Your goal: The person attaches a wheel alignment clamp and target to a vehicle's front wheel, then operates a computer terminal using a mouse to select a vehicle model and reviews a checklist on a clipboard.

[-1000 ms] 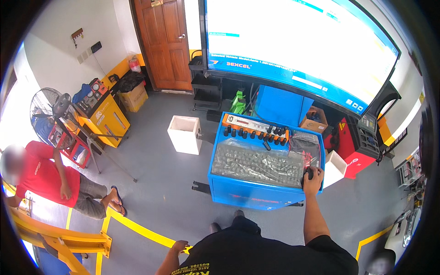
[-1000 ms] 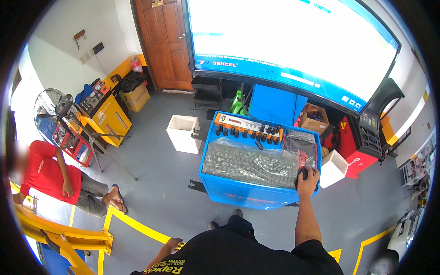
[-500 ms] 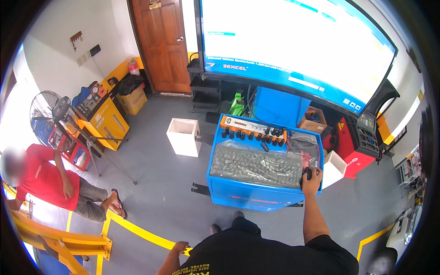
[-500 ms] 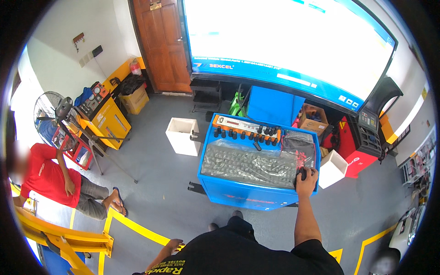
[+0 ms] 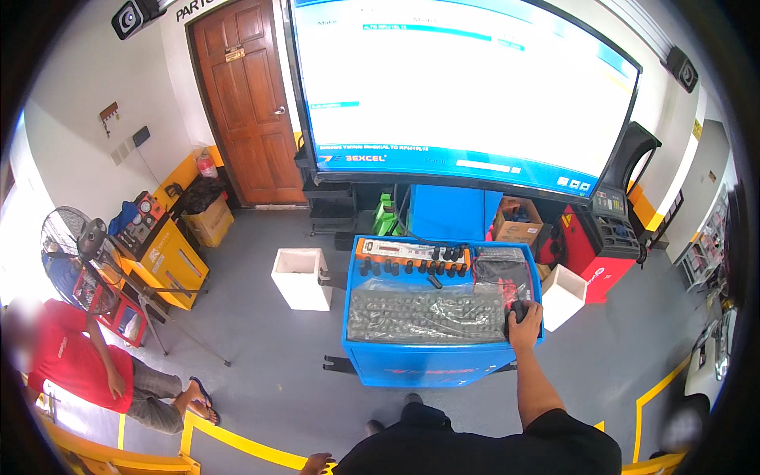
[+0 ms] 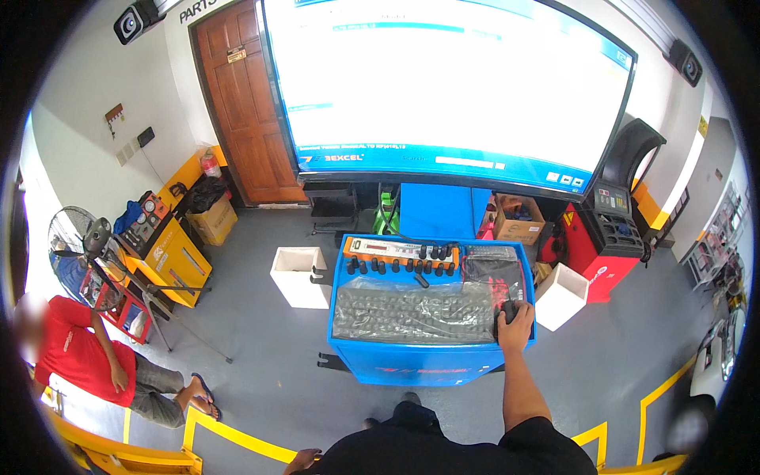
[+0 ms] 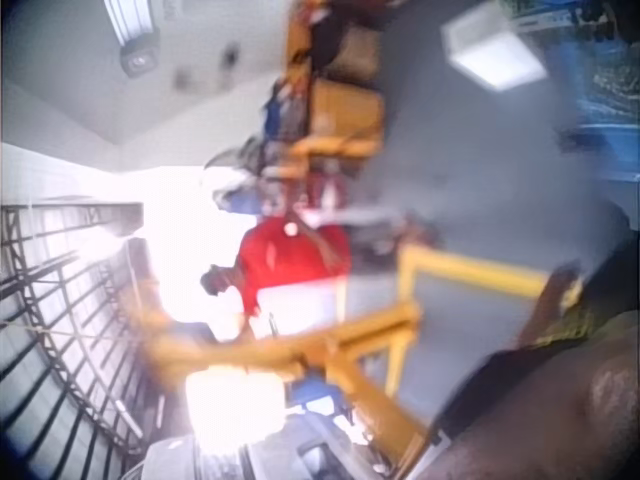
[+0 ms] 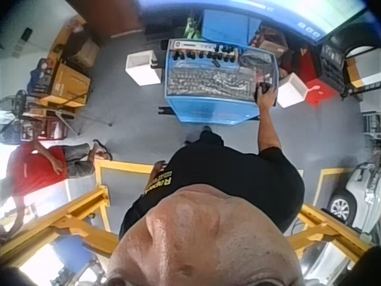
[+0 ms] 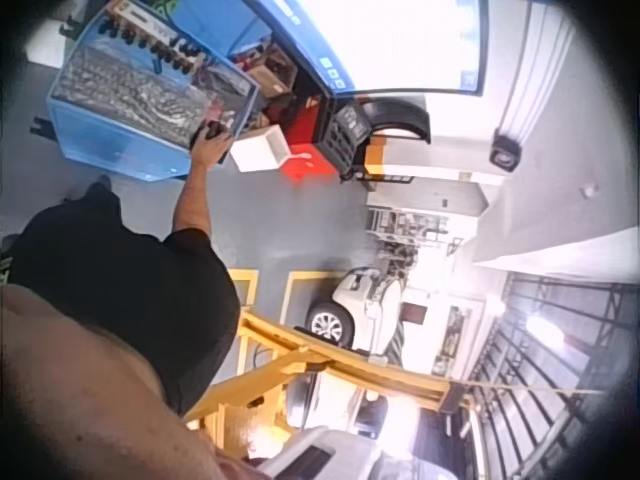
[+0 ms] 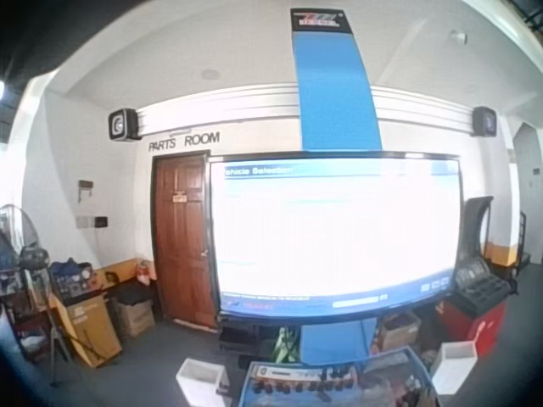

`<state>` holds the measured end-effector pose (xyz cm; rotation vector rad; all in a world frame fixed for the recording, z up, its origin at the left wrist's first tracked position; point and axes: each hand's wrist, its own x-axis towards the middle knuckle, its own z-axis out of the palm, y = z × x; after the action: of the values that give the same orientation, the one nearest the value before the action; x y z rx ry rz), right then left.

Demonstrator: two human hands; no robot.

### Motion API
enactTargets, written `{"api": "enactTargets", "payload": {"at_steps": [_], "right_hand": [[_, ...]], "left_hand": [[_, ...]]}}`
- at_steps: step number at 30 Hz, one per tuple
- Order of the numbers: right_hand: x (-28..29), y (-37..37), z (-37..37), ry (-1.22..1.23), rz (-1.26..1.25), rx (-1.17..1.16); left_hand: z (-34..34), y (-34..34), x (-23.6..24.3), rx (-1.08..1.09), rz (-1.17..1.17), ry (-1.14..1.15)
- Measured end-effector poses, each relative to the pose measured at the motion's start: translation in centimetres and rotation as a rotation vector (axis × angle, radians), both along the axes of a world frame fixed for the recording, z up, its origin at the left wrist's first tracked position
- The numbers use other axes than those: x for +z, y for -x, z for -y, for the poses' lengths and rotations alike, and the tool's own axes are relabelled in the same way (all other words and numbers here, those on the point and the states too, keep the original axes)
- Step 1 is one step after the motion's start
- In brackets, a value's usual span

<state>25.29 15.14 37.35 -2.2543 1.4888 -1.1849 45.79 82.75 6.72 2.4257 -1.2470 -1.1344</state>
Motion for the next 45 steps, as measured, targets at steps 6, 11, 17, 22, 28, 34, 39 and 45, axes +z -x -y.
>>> {"api": "enactTargets", "payload": {"at_steps": [6,11,17,22,28,34,39,45], "right_hand": [[0.1,-0.2,0.0,-0.016,0.004,0.007],[-0.2,-0.2,0.1,0.004,-0.02,-0.013],[0.0,-0.2,0.0,-0.04,-0.012,-0.01],[0.0,0.0,0.0,-0.026,-0.005,0.012],[0.3,-0.3,-0.2,-0.02,-0.005,0.029],[0.6,-0.4,-0.6,-0.021,-0.007,0.008],[0.0,-0.2,-0.1,0.017,-0.023,0.01],[0.0,-0.2,-0.1,0.001,-0.027,0.005]], "left_hand": [[-0.5,-0.7,-1.3,0.015,-0.027,0.077],[-0.5,-1.2,-1.3,-0.013,-0.064,0.047],[-0.5,-1.8,-1.4,-0.063,-0.064,0.058],[-0.5,-2.1,-1.5,-0.141,-0.059,0.1],[-1.1,-2.7,-1.9,-0.259,-0.087,0.114],[-0.3,-2.3,-1.3,-0.126,-0.087,0.015],[-0.5,-2.5,-1.7,-0.227,-0.091,0.107],[-0.1,-2.6,-1.9,-0.23,-0.096,0.066]]}}
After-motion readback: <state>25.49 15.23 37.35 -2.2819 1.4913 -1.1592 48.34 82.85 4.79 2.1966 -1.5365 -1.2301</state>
